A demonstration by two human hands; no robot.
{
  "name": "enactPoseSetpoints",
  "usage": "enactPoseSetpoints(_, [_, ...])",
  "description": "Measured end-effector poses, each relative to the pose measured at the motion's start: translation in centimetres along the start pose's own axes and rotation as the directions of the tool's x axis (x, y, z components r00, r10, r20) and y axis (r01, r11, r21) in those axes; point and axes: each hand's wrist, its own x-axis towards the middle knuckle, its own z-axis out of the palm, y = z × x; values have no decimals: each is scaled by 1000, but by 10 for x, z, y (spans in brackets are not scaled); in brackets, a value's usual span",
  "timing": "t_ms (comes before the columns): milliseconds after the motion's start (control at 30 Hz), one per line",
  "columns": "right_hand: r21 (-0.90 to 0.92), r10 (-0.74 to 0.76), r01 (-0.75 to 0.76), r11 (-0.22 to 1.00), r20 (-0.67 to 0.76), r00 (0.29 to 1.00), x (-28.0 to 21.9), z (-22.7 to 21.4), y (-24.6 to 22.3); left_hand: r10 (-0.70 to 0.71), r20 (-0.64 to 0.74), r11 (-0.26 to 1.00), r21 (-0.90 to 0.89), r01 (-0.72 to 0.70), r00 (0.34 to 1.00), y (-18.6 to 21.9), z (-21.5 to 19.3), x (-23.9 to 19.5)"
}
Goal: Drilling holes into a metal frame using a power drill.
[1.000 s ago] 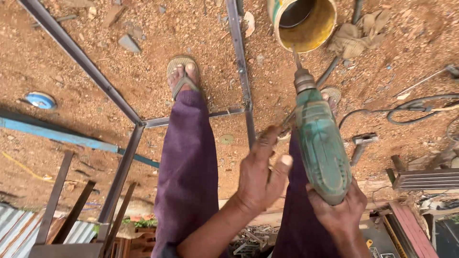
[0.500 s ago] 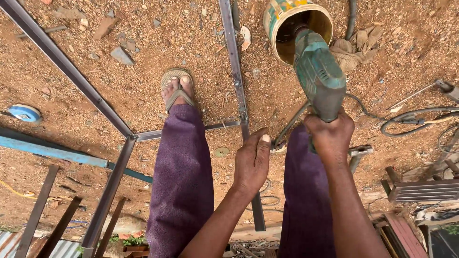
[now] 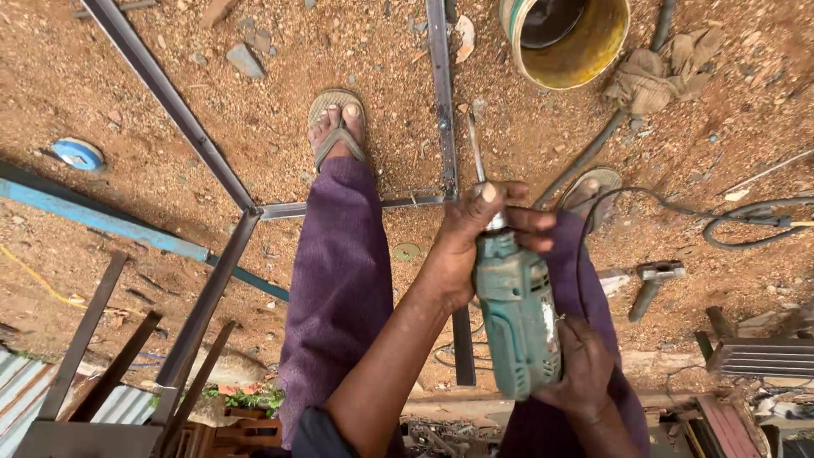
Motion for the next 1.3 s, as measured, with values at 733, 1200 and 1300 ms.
enactPoseSetpoints(733, [10,186,-196,981,269,945,47,54,0,119,179,671,710,-212,977,-3,14,-25])
enactPoseSetpoints(1200, [337,278,-371,866,292,915,63,55,-7,83,217,629,746,-221,973,-1,19,-22])
enactPoseSetpoints(1300, [284,258,-333,899,270,928,56,61,3,96,238,618,747,-245,967,-2,16,-22])
